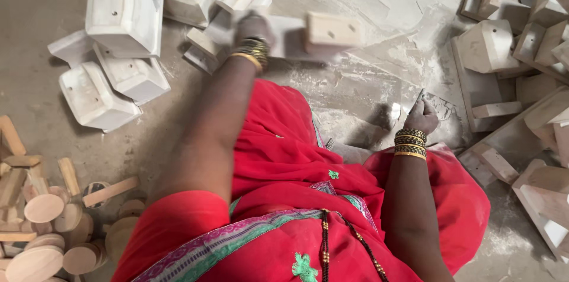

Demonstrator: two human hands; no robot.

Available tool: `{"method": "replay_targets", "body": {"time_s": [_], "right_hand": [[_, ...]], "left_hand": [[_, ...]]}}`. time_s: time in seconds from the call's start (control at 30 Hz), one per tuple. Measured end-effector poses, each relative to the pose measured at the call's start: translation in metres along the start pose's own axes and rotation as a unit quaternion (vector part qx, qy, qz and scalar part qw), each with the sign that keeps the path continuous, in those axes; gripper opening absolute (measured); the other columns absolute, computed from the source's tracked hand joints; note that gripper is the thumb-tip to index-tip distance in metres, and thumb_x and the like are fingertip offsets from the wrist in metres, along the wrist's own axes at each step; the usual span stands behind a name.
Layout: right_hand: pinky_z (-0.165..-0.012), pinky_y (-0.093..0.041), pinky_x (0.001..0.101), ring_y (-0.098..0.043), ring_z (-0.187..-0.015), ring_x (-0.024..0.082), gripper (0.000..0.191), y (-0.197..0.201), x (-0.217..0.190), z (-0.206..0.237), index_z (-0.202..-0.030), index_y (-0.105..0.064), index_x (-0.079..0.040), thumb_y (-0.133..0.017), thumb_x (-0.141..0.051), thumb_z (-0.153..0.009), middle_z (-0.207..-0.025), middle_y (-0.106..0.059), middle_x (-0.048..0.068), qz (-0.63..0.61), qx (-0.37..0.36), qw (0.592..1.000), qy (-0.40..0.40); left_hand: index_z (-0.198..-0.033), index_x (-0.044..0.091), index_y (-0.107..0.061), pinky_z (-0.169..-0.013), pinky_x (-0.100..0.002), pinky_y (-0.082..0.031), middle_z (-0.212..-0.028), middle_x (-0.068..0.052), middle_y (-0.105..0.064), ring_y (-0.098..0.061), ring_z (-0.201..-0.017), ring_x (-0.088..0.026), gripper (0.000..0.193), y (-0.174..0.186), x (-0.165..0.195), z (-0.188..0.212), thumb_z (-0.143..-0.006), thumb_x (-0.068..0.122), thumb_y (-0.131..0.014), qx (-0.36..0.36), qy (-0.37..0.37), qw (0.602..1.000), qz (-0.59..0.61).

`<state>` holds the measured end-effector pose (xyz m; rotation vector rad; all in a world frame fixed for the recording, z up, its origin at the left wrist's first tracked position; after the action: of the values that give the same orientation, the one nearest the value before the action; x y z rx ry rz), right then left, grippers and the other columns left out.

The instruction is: The person sits on the workshop floor and smooths white molded plaster pieces one at a time, rubbing a small abrasive block over their surfaces, turning pieces over to work other sides, and setting finished pieces aside with the pile of completed molds.

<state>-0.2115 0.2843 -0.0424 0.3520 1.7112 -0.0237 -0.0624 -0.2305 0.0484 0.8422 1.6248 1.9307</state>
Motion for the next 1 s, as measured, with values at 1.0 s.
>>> {"method": "replay_targets", "body": {"time_s": [1.0], "right_hand": [[-0.068, -0.066, 0.0390, -0.072, -0.080, 0.022, 0.063, 0.008, -0.010, 0.004, -0.141, -0.048, -0.014, -0.072, -0.023, -0.084, -0.108, -0.068, 0.014, -0.546, -0.070, 0.811, -0.197]], "left_hand": [[-0.147, 0.011, -0.052, -0.110, -0.053, -0.042, -0.149, -0.008, -0.056, -0.049, -0.142, -0.028, 0.052, 0.001, -0.160, 0.047, -0.104, 0.036, -0.064, 0.106, 0.141, 0.943, 0.282]]}}
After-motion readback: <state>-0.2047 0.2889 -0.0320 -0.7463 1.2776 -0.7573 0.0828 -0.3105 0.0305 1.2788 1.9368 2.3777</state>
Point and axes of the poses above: each hand's wrist, its own z-axis away from the middle knuckle, its own y-axis out of the back of the hand, x = y × z, the point moved 9 cm from there along -z, towards the middle knuckle
